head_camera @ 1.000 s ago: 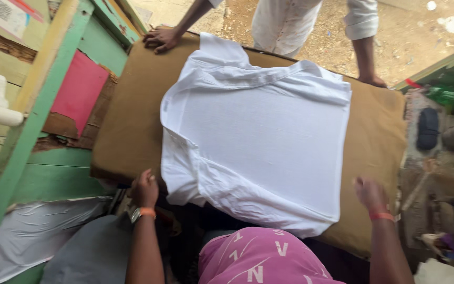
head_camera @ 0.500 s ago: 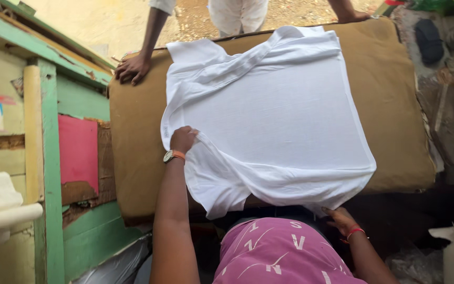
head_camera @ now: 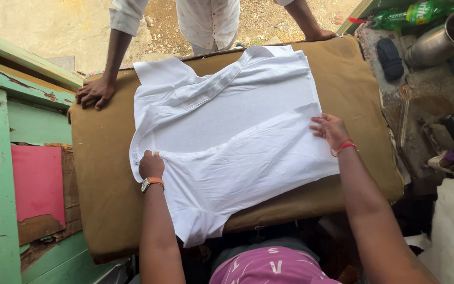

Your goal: The person irons a white shirt on a wooden board using a heavy iron, smoothing the fabric with their hands and a cloth. They then fold the shirt neatly on the board.

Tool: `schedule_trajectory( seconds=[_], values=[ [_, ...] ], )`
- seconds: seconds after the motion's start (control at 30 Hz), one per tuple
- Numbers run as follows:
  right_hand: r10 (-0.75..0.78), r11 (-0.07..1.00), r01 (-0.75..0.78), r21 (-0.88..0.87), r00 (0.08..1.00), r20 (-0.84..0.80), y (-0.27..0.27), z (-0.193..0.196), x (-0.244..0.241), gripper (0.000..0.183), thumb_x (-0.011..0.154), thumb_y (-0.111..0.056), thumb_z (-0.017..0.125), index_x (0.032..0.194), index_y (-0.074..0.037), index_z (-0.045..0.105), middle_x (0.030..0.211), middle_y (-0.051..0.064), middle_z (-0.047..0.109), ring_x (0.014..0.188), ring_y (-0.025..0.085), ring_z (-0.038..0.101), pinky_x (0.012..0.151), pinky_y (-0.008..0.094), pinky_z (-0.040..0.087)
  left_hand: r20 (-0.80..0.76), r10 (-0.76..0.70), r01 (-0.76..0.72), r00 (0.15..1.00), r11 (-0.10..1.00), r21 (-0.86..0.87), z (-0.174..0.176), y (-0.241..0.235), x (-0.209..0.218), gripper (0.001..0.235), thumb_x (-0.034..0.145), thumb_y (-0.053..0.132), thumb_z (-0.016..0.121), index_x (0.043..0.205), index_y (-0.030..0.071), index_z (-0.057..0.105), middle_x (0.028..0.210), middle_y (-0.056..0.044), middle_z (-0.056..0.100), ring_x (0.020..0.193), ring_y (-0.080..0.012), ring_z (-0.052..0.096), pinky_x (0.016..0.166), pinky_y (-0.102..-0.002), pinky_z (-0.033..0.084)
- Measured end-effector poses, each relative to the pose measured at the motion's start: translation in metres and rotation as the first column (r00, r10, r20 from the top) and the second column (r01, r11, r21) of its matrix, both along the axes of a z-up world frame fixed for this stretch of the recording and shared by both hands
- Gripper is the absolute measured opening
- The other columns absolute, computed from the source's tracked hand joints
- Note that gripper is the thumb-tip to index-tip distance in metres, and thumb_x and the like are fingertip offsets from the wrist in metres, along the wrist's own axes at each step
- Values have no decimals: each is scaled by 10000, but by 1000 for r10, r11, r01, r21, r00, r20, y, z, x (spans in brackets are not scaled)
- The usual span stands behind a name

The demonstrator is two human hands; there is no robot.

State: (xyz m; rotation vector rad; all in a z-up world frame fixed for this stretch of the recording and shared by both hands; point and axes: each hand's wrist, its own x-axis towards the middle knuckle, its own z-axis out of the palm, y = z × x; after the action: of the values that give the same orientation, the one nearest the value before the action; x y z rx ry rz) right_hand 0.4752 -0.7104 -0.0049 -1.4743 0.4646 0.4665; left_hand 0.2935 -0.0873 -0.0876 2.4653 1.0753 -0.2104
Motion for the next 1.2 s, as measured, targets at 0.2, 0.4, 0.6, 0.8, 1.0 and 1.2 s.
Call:
schedule_trajectory(
  seconds=[0.2,0.4,0.6,0.8,1.0,1.2],
  values=[
    [85,855,-169,-491,978,-189,32,-53,67,263,948,-170,765,1049,4,597,763,132,680,527,190,548,438,356,444,-27,-123,124,992,991,41,12,-13,13,306,980,329,620,1120,66,687,1086,-167,733,1020,-374,695,857,-493,543],
    [-80,809,96,-580,995,53,51,-30,75,103,988,-122,631,970,-21,618,684,62,639,471,138,612,403,308,494,4,21,-21,1000,999,-24,15,-4,30,258,1024,315,600,1092,91,708,1087,-158,742,1018,-375,694,869,-488,542],
    [-25,734,48,-678,999,43,65,2,65,124,1008,-140,645,990,-19,624,659,55,640,469,137,615,400,318,482,94,100,-106,991,992,66,-10,-1,40,265,1045,292,592,1051,39,673,1045,-177,746,984,-393,693,844,-503,532],
    [16,735,0,-678,1000,17,60,-7,70,135,1001,-147,656,998,-24,600,686,79,652,470,148,619,401,327,479,120,81,-94,989,990,106,17,-15,47,296,1020,298,615,1129,24,608,1068,-182,721,1000,-425,670,806,-543,513],
    [69,912,-29,-408,994,82,-12,-3,41,141,955,-168,655,1087,-150,612,780,15,702,514,109,616,438,282,462,165,-546,264,821,621,738,54,-60,18,219,891,130,646,1101,150,705,1121,-62,690,1013,-265,613,892,-424,450],
    [190,566,-255,-784,966,-176,-89,-3,-104,460,991,-419,681,859,22,674,660,145,574,585,211,532,577,415,475,284,-771,728,570,634,262,81,-213,-123,205,844,318,767,868,126,699,900,-51,637,907,-270,598,811,-445,464]
  ],
)
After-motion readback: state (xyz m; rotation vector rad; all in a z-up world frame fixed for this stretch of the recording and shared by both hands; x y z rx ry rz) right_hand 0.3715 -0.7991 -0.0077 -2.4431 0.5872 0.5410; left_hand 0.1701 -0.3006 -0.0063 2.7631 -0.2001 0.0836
